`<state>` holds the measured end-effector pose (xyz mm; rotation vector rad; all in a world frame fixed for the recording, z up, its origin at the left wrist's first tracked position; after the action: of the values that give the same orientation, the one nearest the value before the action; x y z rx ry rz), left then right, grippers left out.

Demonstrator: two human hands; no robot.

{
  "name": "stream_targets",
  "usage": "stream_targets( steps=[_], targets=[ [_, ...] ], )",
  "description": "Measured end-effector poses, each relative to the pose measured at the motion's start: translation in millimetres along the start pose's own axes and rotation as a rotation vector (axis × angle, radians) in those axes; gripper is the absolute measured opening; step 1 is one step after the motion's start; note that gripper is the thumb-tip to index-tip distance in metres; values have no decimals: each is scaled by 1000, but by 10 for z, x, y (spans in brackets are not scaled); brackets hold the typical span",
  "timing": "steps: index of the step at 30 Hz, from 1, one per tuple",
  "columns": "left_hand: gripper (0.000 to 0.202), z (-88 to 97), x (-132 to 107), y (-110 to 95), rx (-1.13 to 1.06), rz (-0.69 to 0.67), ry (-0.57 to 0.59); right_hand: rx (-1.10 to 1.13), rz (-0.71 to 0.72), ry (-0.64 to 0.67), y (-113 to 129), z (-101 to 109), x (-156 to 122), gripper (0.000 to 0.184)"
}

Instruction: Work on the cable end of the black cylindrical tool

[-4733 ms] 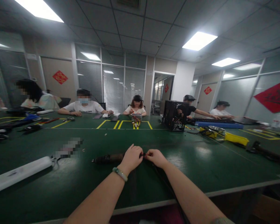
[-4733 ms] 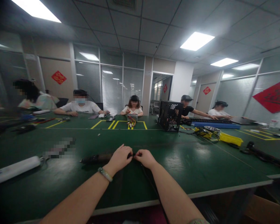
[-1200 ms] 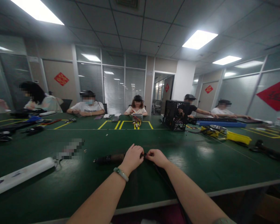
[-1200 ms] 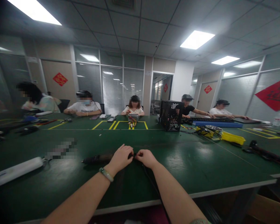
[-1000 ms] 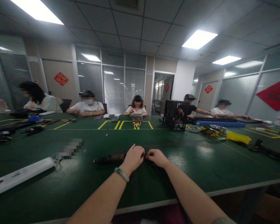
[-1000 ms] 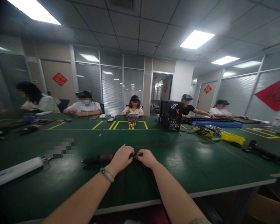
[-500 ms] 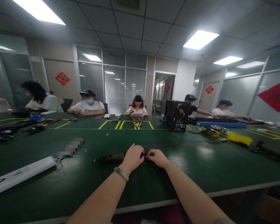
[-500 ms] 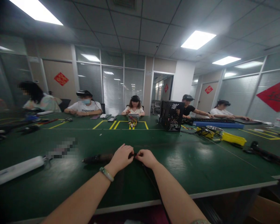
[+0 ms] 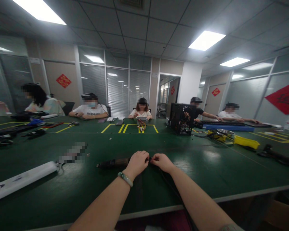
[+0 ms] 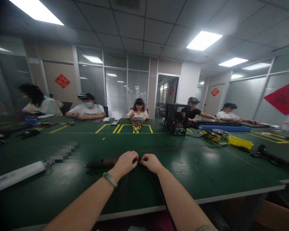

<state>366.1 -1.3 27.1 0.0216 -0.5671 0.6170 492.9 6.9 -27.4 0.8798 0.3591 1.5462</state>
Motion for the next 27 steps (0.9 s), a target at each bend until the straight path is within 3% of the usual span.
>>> stream_targets(
  steps=[18, 27],
  targets=[
    [7, -64, -11, 103, -20, 26, 63, 106, -14, 46, -22, -54, 4, 17],
    [4, -3, -9, 30, 11, 19, 76, -32, 27, 24, 72, 19, 4, 13]
  ],
)
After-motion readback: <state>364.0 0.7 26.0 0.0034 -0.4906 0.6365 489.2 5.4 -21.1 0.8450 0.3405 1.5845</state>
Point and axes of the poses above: each hand's wrist, its own x-axis towards the middle knuckle, its own z-axis out of the back of the hand, y = z × x, the point moved 10 cm from there along x, towards the middle knuckle, and after that the axes turned 4 degrees about -y, right-handed, at the moved point
